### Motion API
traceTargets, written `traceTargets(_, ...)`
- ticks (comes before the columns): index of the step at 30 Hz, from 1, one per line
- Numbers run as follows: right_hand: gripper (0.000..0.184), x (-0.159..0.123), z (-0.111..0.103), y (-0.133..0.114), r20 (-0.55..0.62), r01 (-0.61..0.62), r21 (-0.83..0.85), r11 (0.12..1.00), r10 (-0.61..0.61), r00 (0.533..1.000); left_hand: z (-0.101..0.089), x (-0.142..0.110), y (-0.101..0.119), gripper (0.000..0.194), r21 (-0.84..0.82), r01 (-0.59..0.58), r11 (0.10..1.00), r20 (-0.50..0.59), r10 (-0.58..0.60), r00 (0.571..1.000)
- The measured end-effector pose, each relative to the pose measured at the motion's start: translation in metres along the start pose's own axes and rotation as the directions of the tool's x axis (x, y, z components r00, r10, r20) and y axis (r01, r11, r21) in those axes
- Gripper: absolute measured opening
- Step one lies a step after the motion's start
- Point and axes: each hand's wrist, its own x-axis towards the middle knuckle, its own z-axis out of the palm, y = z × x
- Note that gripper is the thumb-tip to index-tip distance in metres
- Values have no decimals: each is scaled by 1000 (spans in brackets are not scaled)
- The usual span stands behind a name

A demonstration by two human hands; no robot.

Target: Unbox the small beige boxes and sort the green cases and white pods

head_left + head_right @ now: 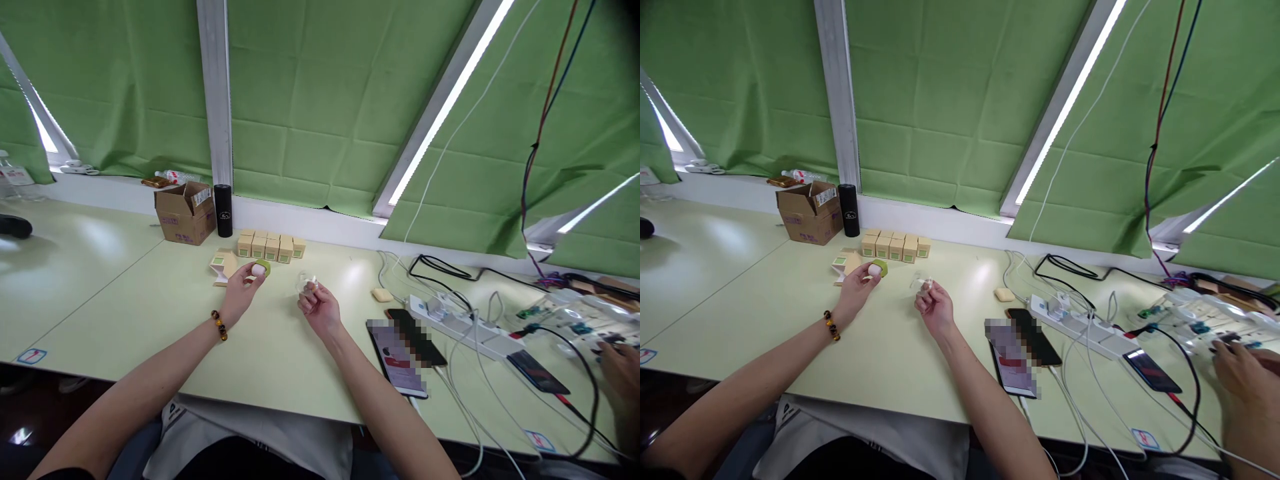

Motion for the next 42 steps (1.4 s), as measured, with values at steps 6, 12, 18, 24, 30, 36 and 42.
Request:
traceTargets(6,19,1,-3,-6,11,-7,191,981,5,1000,0,0,0,58,-8,-4,1000,-7,4,1000)
traceTargets(12,31,16,-20,-11,-279,101,-486,868,-264,923,0,0,1,61,-11,8,1000,-9,-8,1000)
traceTargets(18,15,20,-40,-17,-280,-55,-871,488,-400,873,-1,0,5,61,4,18,1000,5,-18,1000)
traceTargets(24,27,19,-41,-19,-174,-269,-925,-269,-330,928,-1,1,3,59,37,12,999,2,-12,1000)
traceTargets(30,27,20,-42,-25,-235,-332,-891,-310,-310,921,-1,0,3,61,36,30,999,-6,-30,1000)
traceTargets(36,28,20,-40,-26,-256,-342,-887,-310,-287,923,-1,0,-1,60,10,43,999,-4,-43,999)
traceTargets(42,30,21,-41,-27,-251,-334,-890,-309,-280,927,0,0,-1,61,-23,61,998,9,-61,998)
